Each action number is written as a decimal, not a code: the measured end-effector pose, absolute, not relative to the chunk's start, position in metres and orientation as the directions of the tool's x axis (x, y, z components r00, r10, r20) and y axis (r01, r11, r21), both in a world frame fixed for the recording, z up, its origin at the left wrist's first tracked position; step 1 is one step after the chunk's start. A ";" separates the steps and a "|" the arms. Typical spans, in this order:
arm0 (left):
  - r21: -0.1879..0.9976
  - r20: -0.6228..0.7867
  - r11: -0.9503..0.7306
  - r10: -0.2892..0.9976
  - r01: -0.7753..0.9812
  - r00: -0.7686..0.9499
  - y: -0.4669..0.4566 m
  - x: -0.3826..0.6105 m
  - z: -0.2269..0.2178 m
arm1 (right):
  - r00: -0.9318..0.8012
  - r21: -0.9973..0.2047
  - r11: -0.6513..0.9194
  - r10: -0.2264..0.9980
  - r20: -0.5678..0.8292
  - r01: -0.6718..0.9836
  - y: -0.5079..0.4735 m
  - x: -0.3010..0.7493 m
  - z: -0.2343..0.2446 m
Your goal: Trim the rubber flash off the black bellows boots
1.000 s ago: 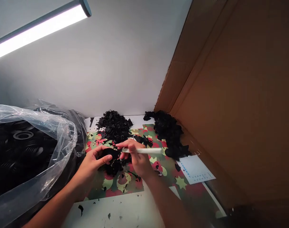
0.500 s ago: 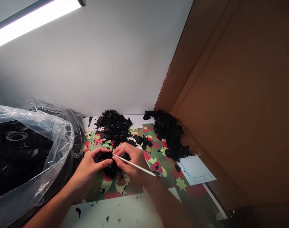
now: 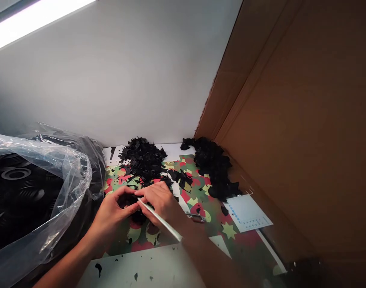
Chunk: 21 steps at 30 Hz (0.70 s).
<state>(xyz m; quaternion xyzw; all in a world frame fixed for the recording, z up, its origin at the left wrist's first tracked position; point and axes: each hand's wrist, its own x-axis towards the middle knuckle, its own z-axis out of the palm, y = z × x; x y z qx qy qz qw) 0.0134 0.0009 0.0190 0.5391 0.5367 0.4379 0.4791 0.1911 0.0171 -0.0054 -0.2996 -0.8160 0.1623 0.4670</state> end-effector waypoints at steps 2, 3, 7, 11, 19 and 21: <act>0.987 -0.003 -0.001 1.000 0.163 0.020 -0.002 0.015 0.021 | -0.317 -0.562 0.718 0.690 0.650 0.411 0.018 0.189 -0.006; 0.989 0.002 -0.003 1.000 0.151 0.010 -0.003 0.015 0.022 | -0.279 -0.588 0.673 0.731 0.623 0.449 0.020 0.189 -0.005; 0.999 0.009 -0.009 1.000 0.038 0.007 -0.003 0.015 0.022 | -0.116 -0.700 0.420 0.891 0.438 0.577 0.031 0.198 -0.002; 0.997 0.005 -0.002 0.999 -0.073 0.053 0.002 0.015 0.015 | -0.011 -0.734 0.253 0.948 0.317 0.631 0.042 0.209 -0.005; 0.953 0.055 -0.120 0.971 -0.277 -0.232 0.001 0.013 0.022 | 0.042 -0.767 0.185 0.963 0.265 0.615 0.048 0.220 -0.006; 0.950 -0.020 -0.039 0.983 -0.310 -0.185 0.002 0.012 0.022 | -0.010 -0.799 0.223 0.965 0.262 0.558 0.046 0.217 -0.002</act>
